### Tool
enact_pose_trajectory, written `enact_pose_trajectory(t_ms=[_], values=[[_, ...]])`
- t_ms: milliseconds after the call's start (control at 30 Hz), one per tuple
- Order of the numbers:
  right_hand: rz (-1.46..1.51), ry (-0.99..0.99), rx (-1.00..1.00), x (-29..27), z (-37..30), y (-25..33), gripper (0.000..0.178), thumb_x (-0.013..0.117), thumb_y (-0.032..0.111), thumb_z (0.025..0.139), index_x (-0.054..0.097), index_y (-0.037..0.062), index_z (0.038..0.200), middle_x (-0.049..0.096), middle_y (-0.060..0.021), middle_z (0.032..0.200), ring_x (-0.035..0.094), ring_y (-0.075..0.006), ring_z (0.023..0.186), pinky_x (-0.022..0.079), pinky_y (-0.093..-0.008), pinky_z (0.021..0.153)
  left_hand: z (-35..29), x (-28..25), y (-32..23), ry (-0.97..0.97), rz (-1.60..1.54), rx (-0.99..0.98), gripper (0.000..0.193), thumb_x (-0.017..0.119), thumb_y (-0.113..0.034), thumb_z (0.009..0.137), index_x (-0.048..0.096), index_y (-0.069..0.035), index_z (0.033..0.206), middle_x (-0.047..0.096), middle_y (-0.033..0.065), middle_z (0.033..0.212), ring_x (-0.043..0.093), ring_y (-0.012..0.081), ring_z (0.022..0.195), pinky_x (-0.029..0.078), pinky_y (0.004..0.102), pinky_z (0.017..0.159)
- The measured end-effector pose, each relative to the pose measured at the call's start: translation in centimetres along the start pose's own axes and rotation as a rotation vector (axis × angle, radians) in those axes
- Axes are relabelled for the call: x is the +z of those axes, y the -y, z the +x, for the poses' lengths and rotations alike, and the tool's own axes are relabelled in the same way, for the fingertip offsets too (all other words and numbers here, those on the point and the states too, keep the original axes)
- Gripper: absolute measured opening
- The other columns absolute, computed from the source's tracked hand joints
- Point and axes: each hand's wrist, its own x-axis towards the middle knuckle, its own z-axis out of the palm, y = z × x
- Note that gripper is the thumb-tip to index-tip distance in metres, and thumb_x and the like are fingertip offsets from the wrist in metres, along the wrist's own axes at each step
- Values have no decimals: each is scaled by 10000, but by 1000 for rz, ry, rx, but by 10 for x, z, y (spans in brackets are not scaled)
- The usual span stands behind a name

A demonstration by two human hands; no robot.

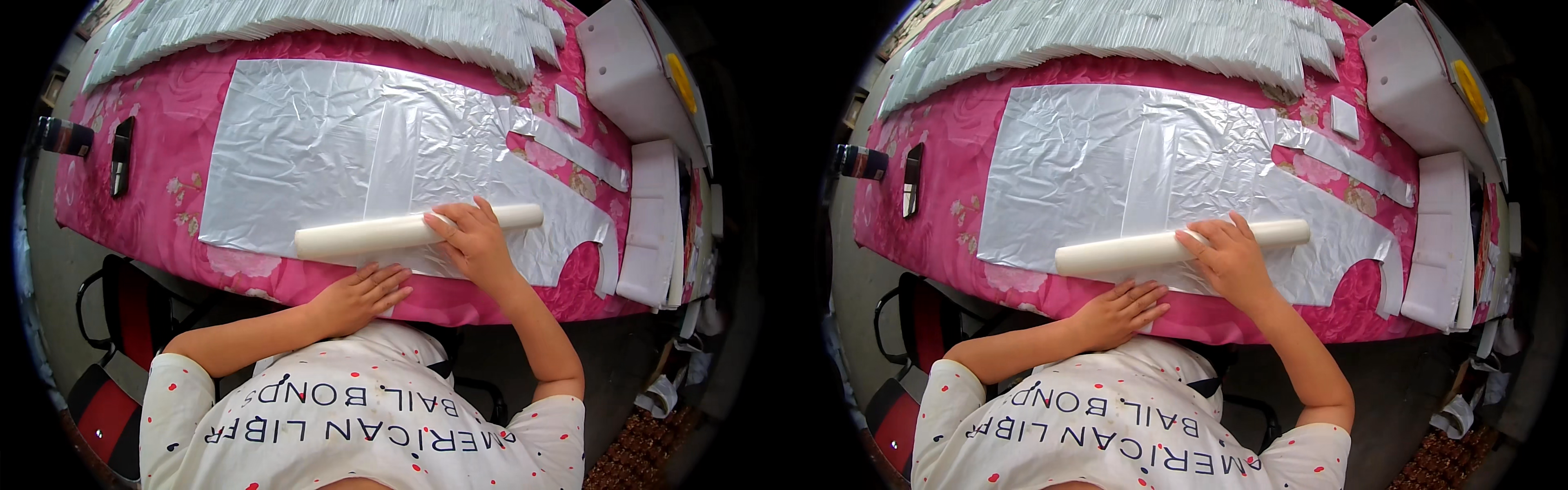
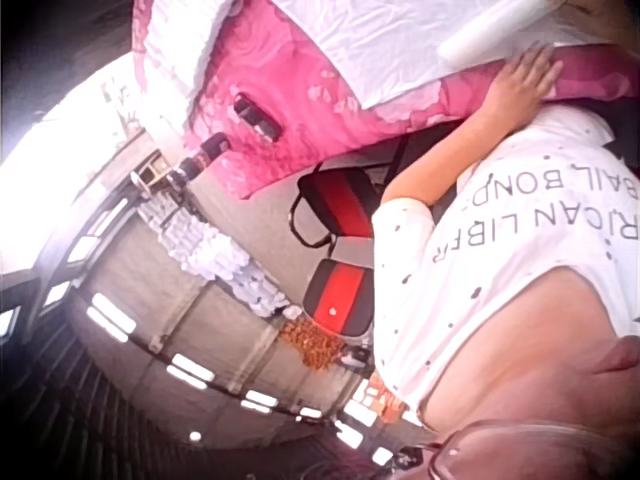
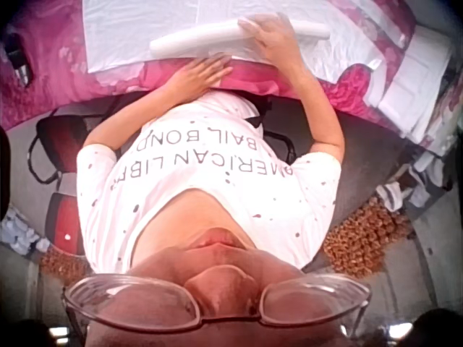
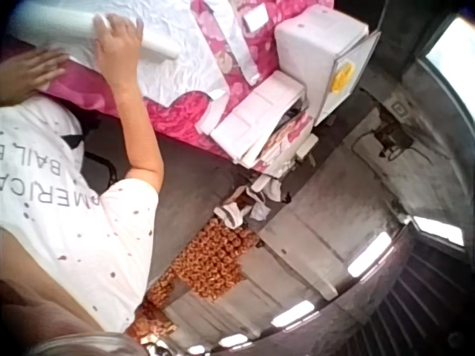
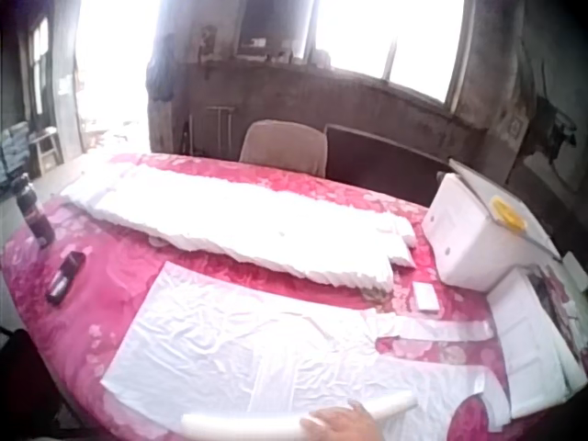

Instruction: The person wraps small white rectangular items in clear plastic film on a pink tablecloth. They unroll the film, place an item on it, fold the film around the item, and set the wrapped unit aside. The person repeats this process for multiple items, using a cylindrical roller to smooth the film.

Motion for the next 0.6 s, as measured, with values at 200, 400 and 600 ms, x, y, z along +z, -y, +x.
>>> enact_pose_trajectory(t_ms=[200,400,600], values=[[-64,-162,-93,24,85,-30,429,626,57,735,594,174,1146,580,-21,1114,538,-206,1043,313,-457,1010,0,-3,1,19,48,11,528,431,-205,856,354,-80,1363,300,113,1446,299,240,1332,240,386,1074],[-108,-270,-54,31,142,-59,430,640,48,732,592,144,1148,582,-27,1154,514,-216,1116,293,-430,1043,-4,-11,14,-10,-49,134,530,467,-230,847,370,-69,1343,302,119,1441,316,247,1320,267,390,1071],[163,-212,-104,29,97,-24,434,577,-54,681,591,51,1101,564,-129,1172,474,-303,1167,350,-414,1012,-15,-22,36,-25,-296,211,492,502,-185,823,421,-46,1288,365,123,1396,385,250,1273,342,375,1044]])
